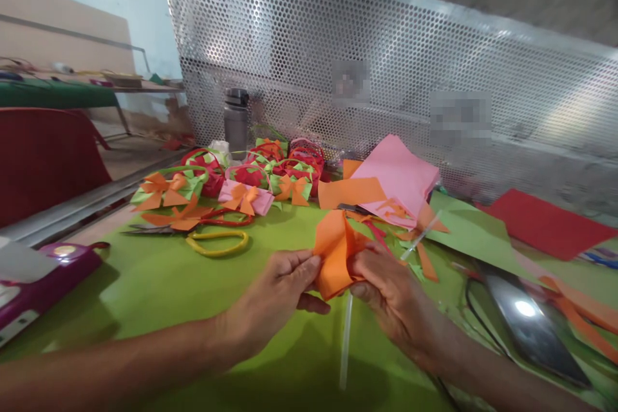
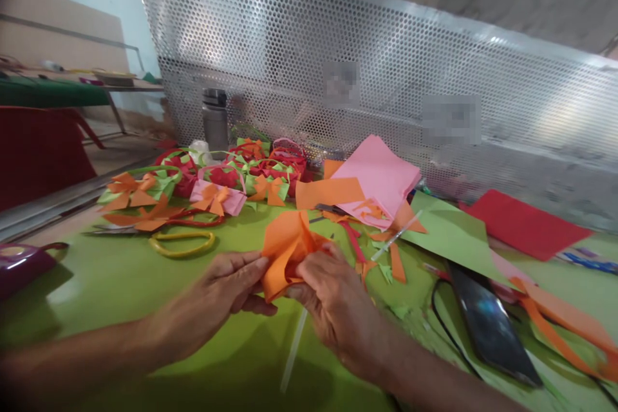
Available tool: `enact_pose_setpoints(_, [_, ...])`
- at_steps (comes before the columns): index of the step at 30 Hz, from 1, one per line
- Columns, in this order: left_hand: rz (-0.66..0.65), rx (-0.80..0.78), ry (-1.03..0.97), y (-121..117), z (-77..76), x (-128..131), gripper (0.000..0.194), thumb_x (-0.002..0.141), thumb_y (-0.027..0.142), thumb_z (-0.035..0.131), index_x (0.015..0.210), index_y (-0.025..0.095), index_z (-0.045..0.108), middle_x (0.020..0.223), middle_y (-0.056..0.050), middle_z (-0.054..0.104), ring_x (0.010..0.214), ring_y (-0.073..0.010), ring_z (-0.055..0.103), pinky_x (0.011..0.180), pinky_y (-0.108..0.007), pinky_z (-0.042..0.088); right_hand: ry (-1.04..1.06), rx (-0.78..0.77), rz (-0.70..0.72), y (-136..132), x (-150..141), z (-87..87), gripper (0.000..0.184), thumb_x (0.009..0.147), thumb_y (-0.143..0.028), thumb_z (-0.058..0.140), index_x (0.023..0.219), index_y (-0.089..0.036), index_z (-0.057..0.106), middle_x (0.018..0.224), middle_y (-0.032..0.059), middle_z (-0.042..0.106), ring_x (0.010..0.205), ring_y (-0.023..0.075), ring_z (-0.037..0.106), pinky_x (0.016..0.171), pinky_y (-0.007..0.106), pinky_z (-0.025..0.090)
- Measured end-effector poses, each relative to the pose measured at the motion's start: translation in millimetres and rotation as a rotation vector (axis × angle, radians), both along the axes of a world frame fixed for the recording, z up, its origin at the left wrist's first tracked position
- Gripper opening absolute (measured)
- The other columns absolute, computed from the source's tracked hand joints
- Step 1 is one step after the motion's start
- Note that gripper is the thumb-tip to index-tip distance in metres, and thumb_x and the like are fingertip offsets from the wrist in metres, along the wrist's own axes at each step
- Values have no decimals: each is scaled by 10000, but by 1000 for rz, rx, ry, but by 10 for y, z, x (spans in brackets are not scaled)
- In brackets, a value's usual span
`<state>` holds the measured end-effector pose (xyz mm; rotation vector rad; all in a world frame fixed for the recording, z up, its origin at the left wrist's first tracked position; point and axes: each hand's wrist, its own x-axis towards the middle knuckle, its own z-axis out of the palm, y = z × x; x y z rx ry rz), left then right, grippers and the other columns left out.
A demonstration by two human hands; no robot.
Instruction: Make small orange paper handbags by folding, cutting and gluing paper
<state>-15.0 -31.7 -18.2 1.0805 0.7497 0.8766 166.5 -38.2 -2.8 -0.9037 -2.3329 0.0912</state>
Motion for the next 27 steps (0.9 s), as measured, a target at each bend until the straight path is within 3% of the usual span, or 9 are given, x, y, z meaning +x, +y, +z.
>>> enact_pose_setpoints(3, [-40,18,-16,13,-27,-14,273,807,391,578,848,129,642,795,-38,579,770,-156,543,716,-330,535,-31,-69,-9,2,12,5,337,954,-352,337,679,-201,458,630,-18,487,619,131,466,780,337,405])
enact_pose_setpoints(7, [-89,60,-18,18,-31,-25,256,833,355,555,953,152,655,873,-48,600,839,-169,537,741,-317,520,66,-145,-20,25,57,-40,158,924,-290,439,801,-220,511,698,-20,549,680,137,498,814,323,382])
enact_pose_setpoints(15, [-118,94,22,21,-75,3,290,817,367,575,1009,160,641,906,-48,628,803,-162,564,714,-284,497,56,-114,-30,-1,58,-90,106,892,-289,513,819,-219,543,689,-46,555,657,111,521,979,358,269])
enact_pose_setpoints(21, [-95,76,-29,25,-128,29,226,725,284,679,902,145,667,771,-16,610,697,-120,523,660,-228,434,76,-122,-29,4,56,-131,102,890,-306,516,890,-241,593,694,-28,607,661,129,552,881,339,378])
enact_pose_setpoints(24, [-83,56,-80,16,-113,55,188,681,234,703,837,133,678,754,-15,614,672,-110,506,628,-209,397,97,-156,-42,1,72,-157,176,871,-364,539,994,-249,590,785,4,647,721,156,587,749,308,434])
enact_pose_setpoints(27, [-85,60,-86,2,-97,66,169,678,210,694,826,130,685,768,-28,632,698,-128,529,646,-224,399,93,-191,-39,-10,71,-162,180,859,-366,557,975,-233,597,779,16,644,717,160,588,629,274,436])
